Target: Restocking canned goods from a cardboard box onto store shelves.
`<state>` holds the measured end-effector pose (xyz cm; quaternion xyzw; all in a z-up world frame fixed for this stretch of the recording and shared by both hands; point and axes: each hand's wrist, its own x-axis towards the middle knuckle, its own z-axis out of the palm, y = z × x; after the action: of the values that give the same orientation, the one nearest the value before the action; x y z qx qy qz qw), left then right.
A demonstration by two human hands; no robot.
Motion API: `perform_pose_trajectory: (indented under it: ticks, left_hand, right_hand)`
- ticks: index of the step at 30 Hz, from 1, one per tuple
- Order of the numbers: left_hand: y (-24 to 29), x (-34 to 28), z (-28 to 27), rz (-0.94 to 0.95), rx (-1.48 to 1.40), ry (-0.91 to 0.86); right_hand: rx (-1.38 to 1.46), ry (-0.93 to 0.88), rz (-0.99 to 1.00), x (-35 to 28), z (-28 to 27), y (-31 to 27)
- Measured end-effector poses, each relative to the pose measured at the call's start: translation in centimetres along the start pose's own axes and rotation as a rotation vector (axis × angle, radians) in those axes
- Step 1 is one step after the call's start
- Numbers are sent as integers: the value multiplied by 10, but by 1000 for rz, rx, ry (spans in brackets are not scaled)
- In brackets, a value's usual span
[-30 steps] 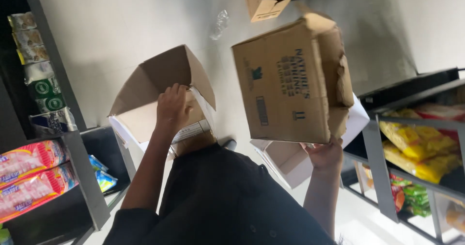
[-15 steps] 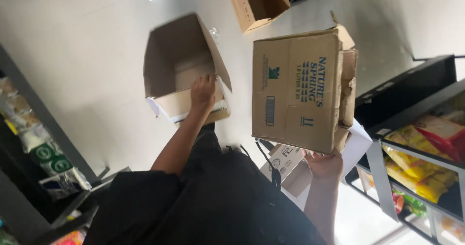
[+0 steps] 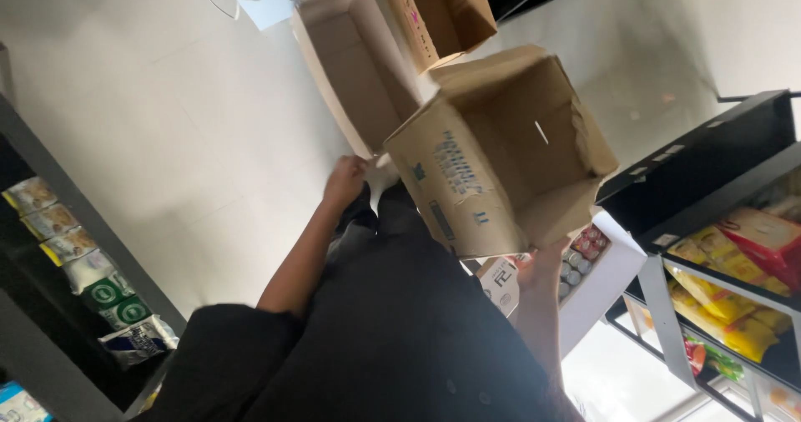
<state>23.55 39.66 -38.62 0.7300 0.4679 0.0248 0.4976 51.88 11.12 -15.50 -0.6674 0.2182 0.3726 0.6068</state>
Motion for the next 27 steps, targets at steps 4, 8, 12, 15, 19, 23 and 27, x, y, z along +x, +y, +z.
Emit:
perform_pose_trajectory:
  ticks: [4, 8, 12, 15, 19, 23, 27]
  left_hand:
    - [73, -33, -96, -285, -186, 270]
    - [87, -12, -127, -181, -242, 380]
    - [114, 19, -145, -126, -333, 456]
    - [126, 36, -147, -337, -315, 432]
    - [116, 42, -125, -647, -165, 453]
    - [65, 44, -78, -656, -135, 568]
    - [3, 51, -33, -798, -65, 457]
  right_hand:
    - [-167, -64, -64, 42, 47, -11]
    - [-381, -136, -158, 110, 96, -27]
    - [-658, -320, -192, 151, 162, -53]
    - [-816, -447, -280, 154, 212, -71]
    - [-911, -661, -406, 174, 245, -84]
    - [-963, -740, -432, 201, 263, -79]
    - [-1062, -757, -505, 256, 270, -48]
